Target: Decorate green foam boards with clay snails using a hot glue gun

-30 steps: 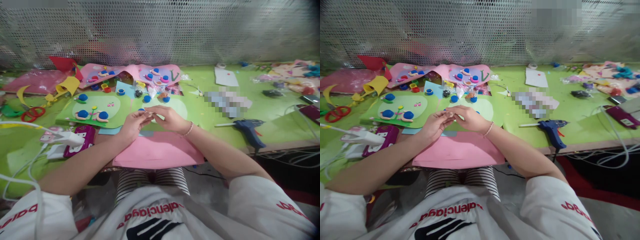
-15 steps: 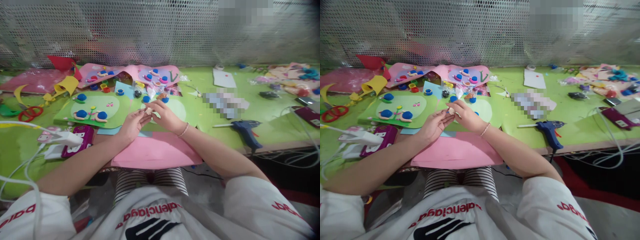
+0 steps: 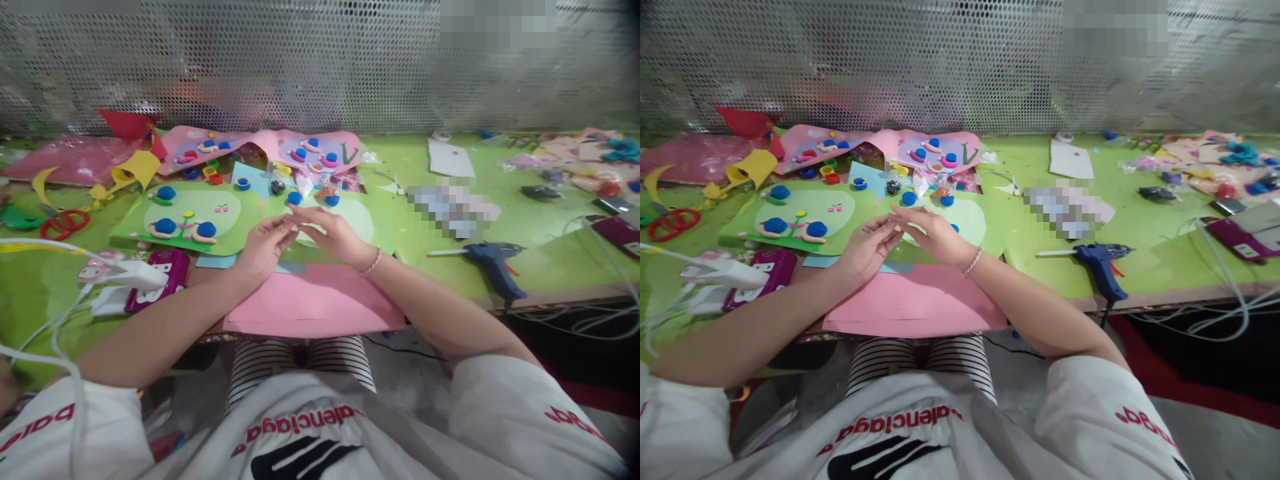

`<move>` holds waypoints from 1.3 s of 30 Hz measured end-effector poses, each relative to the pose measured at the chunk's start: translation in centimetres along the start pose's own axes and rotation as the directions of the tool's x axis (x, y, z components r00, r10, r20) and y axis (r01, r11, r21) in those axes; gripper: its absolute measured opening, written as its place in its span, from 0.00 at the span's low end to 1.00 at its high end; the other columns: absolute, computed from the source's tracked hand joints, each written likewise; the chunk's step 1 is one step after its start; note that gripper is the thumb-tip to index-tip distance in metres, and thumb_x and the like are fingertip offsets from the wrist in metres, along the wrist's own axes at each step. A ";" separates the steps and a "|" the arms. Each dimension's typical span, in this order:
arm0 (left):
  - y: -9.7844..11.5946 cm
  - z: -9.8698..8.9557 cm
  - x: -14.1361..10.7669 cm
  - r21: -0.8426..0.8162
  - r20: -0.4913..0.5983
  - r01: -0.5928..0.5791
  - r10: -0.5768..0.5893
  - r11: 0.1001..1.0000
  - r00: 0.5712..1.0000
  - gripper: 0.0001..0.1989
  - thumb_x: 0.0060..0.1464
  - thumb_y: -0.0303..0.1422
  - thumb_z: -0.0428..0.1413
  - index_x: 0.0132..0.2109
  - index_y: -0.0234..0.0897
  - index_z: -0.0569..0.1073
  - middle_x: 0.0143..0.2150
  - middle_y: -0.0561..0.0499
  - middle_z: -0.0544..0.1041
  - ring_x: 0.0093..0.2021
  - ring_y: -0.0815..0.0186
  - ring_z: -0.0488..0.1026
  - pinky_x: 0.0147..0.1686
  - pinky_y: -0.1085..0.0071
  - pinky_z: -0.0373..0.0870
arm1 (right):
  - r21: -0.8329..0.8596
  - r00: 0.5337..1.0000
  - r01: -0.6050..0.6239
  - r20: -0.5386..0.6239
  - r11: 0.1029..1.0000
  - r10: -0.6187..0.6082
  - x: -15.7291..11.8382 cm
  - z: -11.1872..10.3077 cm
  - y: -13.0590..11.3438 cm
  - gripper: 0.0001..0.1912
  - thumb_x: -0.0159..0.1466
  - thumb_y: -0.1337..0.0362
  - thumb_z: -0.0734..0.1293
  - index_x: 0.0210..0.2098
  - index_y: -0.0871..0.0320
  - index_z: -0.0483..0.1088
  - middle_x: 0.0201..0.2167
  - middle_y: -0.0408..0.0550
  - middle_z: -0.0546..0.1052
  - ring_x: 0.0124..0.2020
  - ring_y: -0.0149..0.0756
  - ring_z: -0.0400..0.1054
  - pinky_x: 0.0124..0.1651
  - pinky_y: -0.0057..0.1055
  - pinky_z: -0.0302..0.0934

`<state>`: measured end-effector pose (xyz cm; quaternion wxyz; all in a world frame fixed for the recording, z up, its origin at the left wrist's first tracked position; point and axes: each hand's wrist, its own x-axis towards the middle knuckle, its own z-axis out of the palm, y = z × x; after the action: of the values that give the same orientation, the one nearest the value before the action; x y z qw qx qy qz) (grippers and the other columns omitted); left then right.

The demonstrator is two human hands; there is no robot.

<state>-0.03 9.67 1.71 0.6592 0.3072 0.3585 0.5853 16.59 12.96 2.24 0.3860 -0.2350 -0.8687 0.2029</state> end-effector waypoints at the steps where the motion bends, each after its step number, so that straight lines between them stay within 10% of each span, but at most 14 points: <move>1: 0.0 0.1 -0.1 0.009 -0.009 0.012 -0.012 1.000 1.000 0.10 0.41 0.29 0.67 0.33 0.34 0.78 0.32 0.52 0.79 0.34 0.73 0.75 0.41 0.76 0.72 | 0.041 0.999 -0.037 -0.024 0.998 0.038 0.0 0.0 0.2 0.21 0.67 0.66 0.60 0.59 0.59 0.63 0.52 0.54 0.74 0.54 0.36 0.68 0.54 0.39 0.68; 15: -0.2 0.0 -0.4 0.198 -0.035 -0.009 0.016 0.980 0.999 0.12 0.40 0.37 0.68 0.28 0.34 0.77 0.28 0.51 0.79 0.32 0.69 0.76 0.39 0.72 0.71 | -0.080 0.987 -0.146 -0.073 0.986 0.140 0.1 0.5 -0.7 0.10 0.64 0.61 0.66 0.41 0.54 0.77 0.35 0.47 0.79 0.34 0.32 0.72 0.41 0.31 0.69; 25: 0.1 0.3 -0.4 0.114 -0.041 0.035 -0.030 0.993 0.999 0.11 0.43 0.35 0.67 0.31 0.33 0.76 0.29 0.50 0.79 0.31 0.70 0.77 0.36 0.75 0.72 | 0.158 0.905 -0.271 -0.293 0.950 0.307 0.6 -2.0 -0.2 0.11 0.61 0.59 0.68 0.36 0.60 0.76 0.31 0.48 0.77 0.30 0.31 0.70 0.35 0.31 0.68; 32: 0.3 0.5 -0.6 0.069 0.080 0.077 -0.082 0.995 0.993 0.16 0.48 0.43 0.64 0.33 0.33 0.76 0.33 0.47 0.80 0.36 0.64 0.78 0.43 0.69 0.73 | 0.040 0.991 -0.090 -0.094 0.995 0.094 0.5 -1.7 -0.8 0.13 0.60 0.63 0.70 0.44 0.57 0.76 0.47 0.52 0.77 0.50 0.37 0.71 0.51 0.37 0.68; 39: -0.2 0.2 -0.8 0.182 0.163 0.058 -0.088 0.982 0.983 0.19 0.43 0.45 0.66 0.31 0.32 0.76 0.32 0.46 0.79 0.36 0.63 0.78 0.44 0.66 0.72 | 0.161 0.950 -0.311 0.024 0.937 0.311 0.4 -0.9 -1.0 0.09 0.60 0.63 0.67 0.35 0.61 0.78 0.30 0.48 0.79 0.30 0.29 0.72 0.33 0.27 0.67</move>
<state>0.17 8.89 1.73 0.6788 0.3999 0.3622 0.4981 16.74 12.55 3.55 0.3679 -0.3372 -0.8007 0.3313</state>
